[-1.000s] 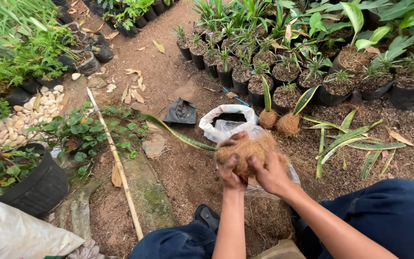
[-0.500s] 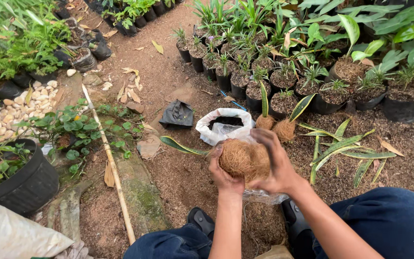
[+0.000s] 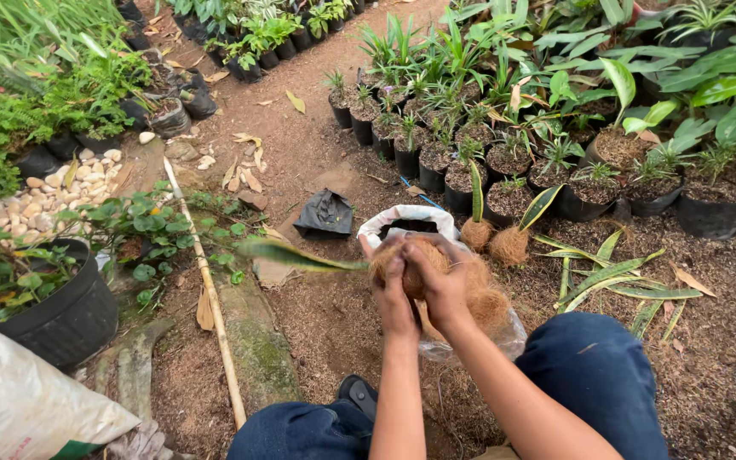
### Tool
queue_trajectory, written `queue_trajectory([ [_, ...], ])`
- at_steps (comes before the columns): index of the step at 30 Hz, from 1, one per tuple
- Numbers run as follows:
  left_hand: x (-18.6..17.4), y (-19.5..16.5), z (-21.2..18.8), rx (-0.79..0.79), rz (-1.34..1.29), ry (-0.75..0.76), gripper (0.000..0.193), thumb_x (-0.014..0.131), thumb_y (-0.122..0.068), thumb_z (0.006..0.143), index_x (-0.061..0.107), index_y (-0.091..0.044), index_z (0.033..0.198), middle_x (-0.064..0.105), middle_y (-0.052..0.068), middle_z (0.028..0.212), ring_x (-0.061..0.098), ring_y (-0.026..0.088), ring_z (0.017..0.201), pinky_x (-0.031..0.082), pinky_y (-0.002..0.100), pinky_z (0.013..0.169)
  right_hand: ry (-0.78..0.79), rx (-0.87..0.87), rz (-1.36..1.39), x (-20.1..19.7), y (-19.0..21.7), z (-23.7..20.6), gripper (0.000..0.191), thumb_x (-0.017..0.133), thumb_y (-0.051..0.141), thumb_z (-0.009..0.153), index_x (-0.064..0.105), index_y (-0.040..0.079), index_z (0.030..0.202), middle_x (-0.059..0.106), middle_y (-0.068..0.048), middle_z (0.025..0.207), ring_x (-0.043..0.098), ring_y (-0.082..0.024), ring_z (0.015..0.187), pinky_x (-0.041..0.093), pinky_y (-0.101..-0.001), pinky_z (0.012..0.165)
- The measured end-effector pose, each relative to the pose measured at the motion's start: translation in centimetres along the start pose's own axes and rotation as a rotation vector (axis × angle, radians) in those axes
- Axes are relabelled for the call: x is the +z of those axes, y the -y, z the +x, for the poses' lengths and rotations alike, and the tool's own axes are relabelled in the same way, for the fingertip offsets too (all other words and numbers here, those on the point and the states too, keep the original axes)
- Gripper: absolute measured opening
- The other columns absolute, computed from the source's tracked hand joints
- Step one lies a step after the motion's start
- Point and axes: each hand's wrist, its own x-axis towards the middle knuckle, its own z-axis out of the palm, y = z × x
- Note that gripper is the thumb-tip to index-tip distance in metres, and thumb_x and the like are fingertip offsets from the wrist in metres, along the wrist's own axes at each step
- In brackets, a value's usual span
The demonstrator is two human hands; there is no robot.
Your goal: The person sits on the ground and wraps a small potted plant's root ball with coconut coir. They repeatedly compress and adjust the coir around the roots, then place the wrapped plant on the ground among other potted plants.
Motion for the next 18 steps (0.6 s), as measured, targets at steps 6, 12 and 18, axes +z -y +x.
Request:
queue_trajectory([
  [6,-2.0,-2.9,-0.3,0.295,0.105,-0.105,0.097,0.054,-0.067,0.090,0.022,-0.013,0.164,0.023,0.012,0.169,0.027,0.030,0.154,0.026,0.054,0.123,-0.312,0.085,0.523,2.3,-2.5,0.2,0.031,0.080,0.023,0.082,0.070,0.004,0.105,0.073,-0.007,0.099,0.070,-0.017,0.094,0.057,-0.0312,0.088],
  [12,-4.4,-4.5,-0.6,0.345,0.207,0.078,0.073,0.040,-0.064,0.104,0.042,-0.011,0.156,0.047,0.012,0.162,0.038,0.029,0.153,0.025,0.051,0.130,-0.106,0.099,0.533,3.7,-3.5,-2.3,0.036,0.079,0.023,0.088,0.065,-0.002,0.109,0.070,-0.010,0.099,0.068,-0.021,0.089,0.058,-0.0364,0.081],
  [18,-5.8,-3.1,-0.7,0.494,0.411,0.076,0.049,0.046,-0.052,0.110,0.066,-0.014,0.134,0.050,0.009,0.164,0.041,0.029,0.156,0.024,0.056,0.132,0.169,0.416,0.560,4.1,-4.1,-2.7,0.039,0.073,0.039,0.083,0.066,0.010,0.109,0.068,-0.012,0.098,0.070,-0.025,0.084,0.062,-0.0392,0.074],
])
